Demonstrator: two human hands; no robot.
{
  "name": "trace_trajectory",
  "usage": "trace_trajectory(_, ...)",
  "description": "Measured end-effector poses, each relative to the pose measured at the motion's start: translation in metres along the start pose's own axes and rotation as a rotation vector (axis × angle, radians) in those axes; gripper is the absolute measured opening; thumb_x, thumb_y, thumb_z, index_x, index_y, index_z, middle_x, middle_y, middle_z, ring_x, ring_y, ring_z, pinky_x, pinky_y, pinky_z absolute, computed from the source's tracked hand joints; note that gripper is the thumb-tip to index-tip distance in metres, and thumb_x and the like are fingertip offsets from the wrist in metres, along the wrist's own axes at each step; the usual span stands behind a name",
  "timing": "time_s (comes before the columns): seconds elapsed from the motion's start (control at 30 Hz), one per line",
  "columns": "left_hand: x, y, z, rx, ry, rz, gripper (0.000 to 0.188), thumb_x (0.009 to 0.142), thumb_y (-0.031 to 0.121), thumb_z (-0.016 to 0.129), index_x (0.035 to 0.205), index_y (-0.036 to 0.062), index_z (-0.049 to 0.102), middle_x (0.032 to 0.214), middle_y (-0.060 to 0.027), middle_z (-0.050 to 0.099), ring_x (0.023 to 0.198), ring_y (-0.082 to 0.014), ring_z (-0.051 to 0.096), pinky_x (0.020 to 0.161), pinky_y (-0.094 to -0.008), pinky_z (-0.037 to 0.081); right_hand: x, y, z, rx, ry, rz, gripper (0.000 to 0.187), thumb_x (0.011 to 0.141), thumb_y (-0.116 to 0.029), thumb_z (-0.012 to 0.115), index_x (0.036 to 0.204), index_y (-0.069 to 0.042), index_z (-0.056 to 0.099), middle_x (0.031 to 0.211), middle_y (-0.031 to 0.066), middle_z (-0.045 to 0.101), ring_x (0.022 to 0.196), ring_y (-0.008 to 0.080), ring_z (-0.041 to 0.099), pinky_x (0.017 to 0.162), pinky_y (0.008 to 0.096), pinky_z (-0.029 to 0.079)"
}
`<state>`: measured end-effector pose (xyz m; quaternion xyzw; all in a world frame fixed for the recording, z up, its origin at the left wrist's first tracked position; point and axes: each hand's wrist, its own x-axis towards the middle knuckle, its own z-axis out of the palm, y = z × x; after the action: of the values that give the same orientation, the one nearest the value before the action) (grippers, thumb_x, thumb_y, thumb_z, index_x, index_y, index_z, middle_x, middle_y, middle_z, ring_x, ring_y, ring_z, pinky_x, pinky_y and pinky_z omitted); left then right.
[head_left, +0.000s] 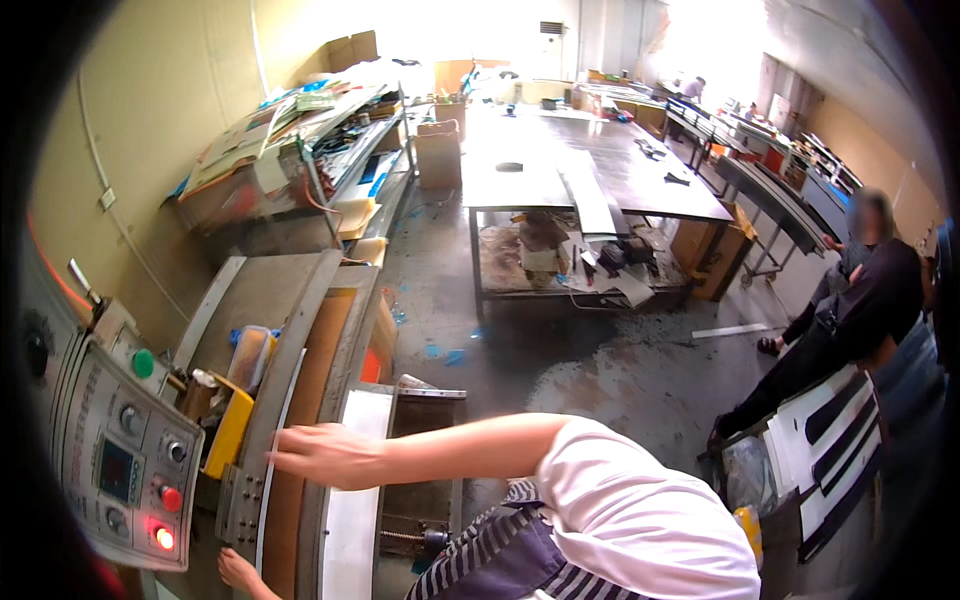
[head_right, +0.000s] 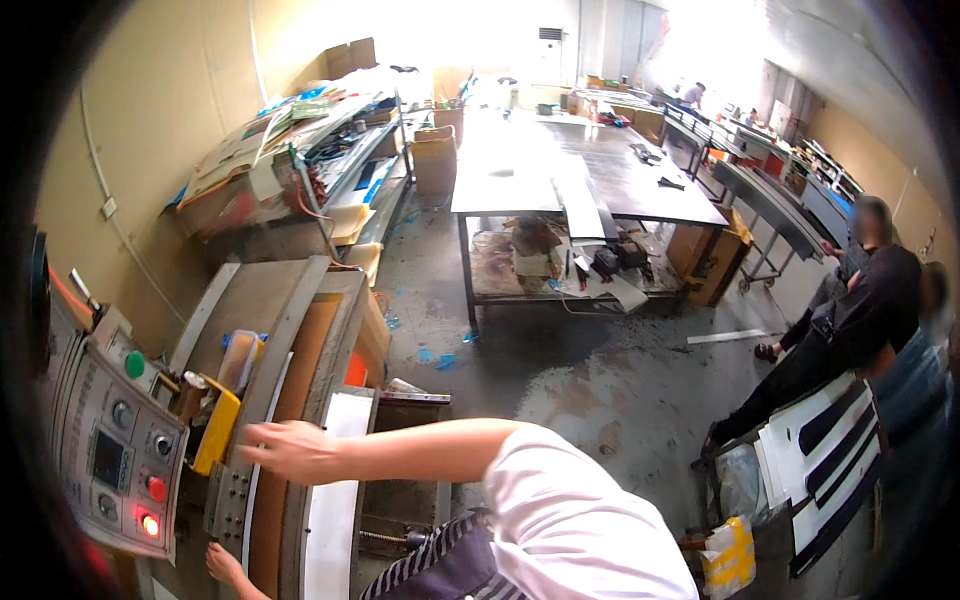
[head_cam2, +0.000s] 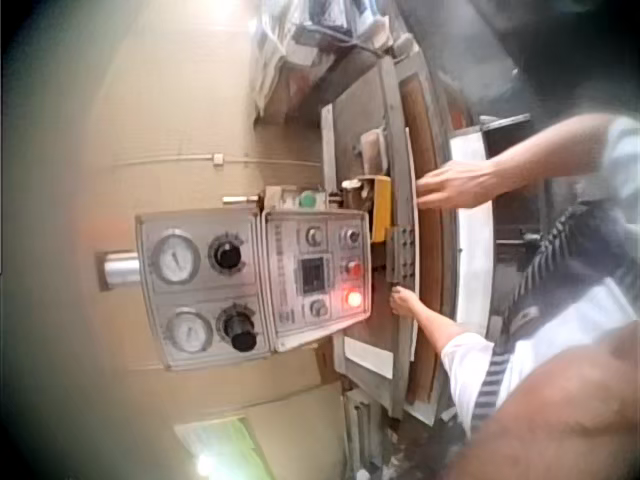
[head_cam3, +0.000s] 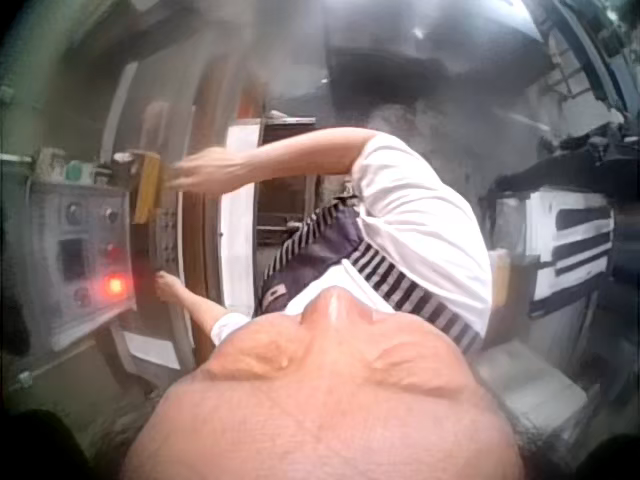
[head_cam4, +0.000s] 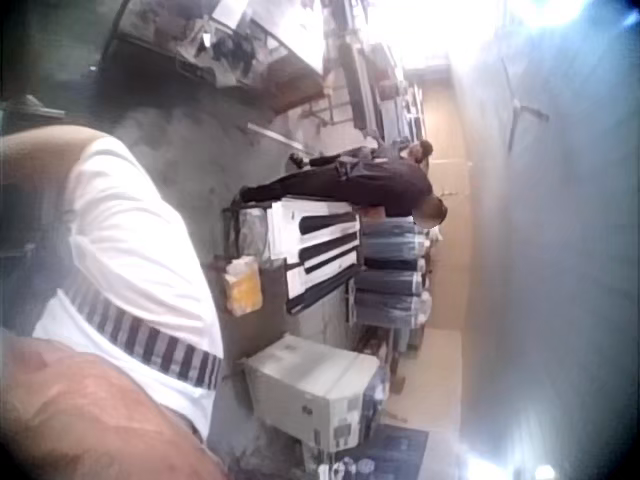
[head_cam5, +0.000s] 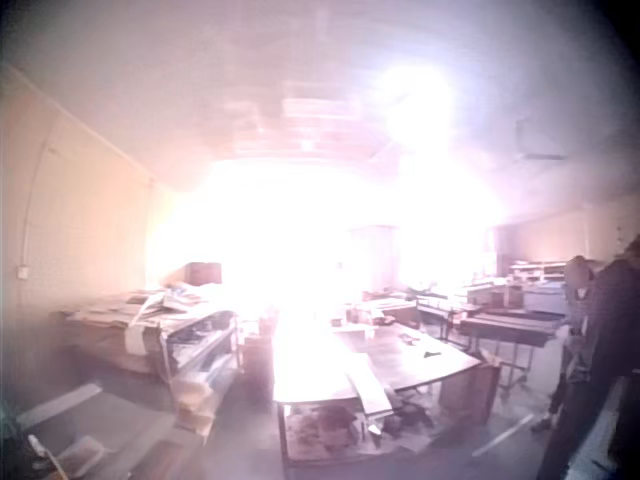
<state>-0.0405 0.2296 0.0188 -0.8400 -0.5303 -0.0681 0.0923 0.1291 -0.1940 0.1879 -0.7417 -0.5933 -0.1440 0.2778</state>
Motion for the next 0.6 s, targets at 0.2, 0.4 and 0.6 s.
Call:
trace_trajectory(0.2, -0.001, -0.001, 0.001, -0.284, 0.235, 0.102, 0.036, 0.081, 0.024, 0.060, 0.110, 0.0011, 0.059, 0.112, -0.0232, 0.060, 0.100, -0.0414, 0.058, 0.087, -0.0511, 0.047, -0.305, 0.088, -0.032, 0.229, -0.220, 0.975, 0.052, 0.080, -0.023, 0.069, 0.127, -0.012, 0.051, 0.117, 0.0166, 0.053, 0.106, 0.0371, 0.056, 0.086, 0.0442, 0.049)
trace_trajectory(0.4, -0.203, 0.181, -0.049, -0.661, 0.685, 0.373, 0.033, 0.082, 0.002, 0.055, 0.114, -0.0009, 0.051, 0.108, -0.0217, 0.056, 0.099, -0.0379, 0.055, 0.088, -0.0469, 0.044, -0.590, 0.126, -0.031, 0.028, -0.225, 1.805, 0.045, 0.081, -0.033, 0.071, 0.114, -0.004, 0.060, 0.103, 0.0177, 0.066, 0.094, 0.0306, 0.065, 0.080, 0.0404, 0.053)
trace_trajectory(0.6, -0.369, 0.375, -0.028, -0.907, -0.397, 1.137, 0.033, 0.090, 0.031, 0.052, 0.101, 0.0033, 0.064, 0.104, -0.0128, 0.064, 0.096, -0.0296, 0.061, 0.082, -0.0428, 0.048, -0.641, 0.189, -0.059, 0.625, 0.128, 2.101, 0.049, 0.085, -0.038, 0.068, 0.113, 0.001, 0.060, 0.095, 0.0122, 0.067, 0.067, 0.0146, 0.067, 0.058, 0.0282, 0.057)
